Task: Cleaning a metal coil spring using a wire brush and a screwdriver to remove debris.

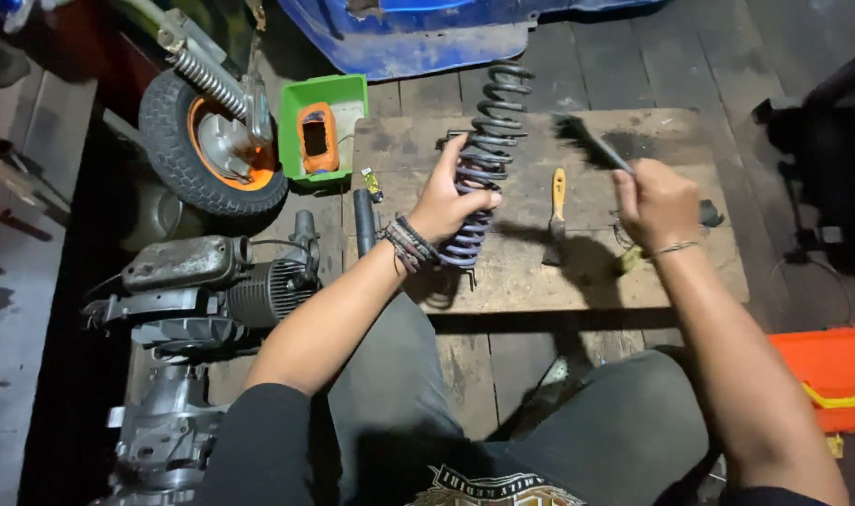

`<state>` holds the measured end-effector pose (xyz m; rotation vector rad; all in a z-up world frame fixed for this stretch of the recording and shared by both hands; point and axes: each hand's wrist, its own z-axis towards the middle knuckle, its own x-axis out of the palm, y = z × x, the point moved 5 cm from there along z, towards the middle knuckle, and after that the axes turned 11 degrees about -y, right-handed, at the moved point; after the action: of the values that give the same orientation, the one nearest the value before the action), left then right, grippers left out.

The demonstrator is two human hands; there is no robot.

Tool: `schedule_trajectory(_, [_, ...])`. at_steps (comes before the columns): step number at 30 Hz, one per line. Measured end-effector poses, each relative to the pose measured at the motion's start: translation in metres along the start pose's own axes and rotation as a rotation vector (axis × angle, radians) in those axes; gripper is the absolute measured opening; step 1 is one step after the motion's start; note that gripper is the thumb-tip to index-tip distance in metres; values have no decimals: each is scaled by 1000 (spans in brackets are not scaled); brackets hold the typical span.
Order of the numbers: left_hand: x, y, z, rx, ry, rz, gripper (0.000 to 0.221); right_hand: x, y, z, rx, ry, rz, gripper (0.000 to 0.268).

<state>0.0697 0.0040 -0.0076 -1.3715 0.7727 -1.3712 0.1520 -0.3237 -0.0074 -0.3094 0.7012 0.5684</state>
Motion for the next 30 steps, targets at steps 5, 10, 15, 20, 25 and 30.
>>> schedule_trajectory(5, [25,10,-2,45,27,96,85,-33,78,41,-141,-166,181,30])
schedule_trajectory(10, [8,10,-2,-1,-47,155,84,-16,55,22,-279,-150,188,34])
schedule_trajectory(15, [-11,-7,-7,-185,-223,29,73,-25,3,11,-34,100,6,38])
schedule_trajectory(20, [0,6,-4,-253,-219,182,75,-20,47,26,-54,-6,137,36])
schedule_trajectory(25, [18,32,-11,-244,-142,275,49,-29,98,42,-179,-79,328,26])
schedule_trajectory(30, [19,-10,-20,-214,-104,202,83,0,40,11,-112,33,231,35])
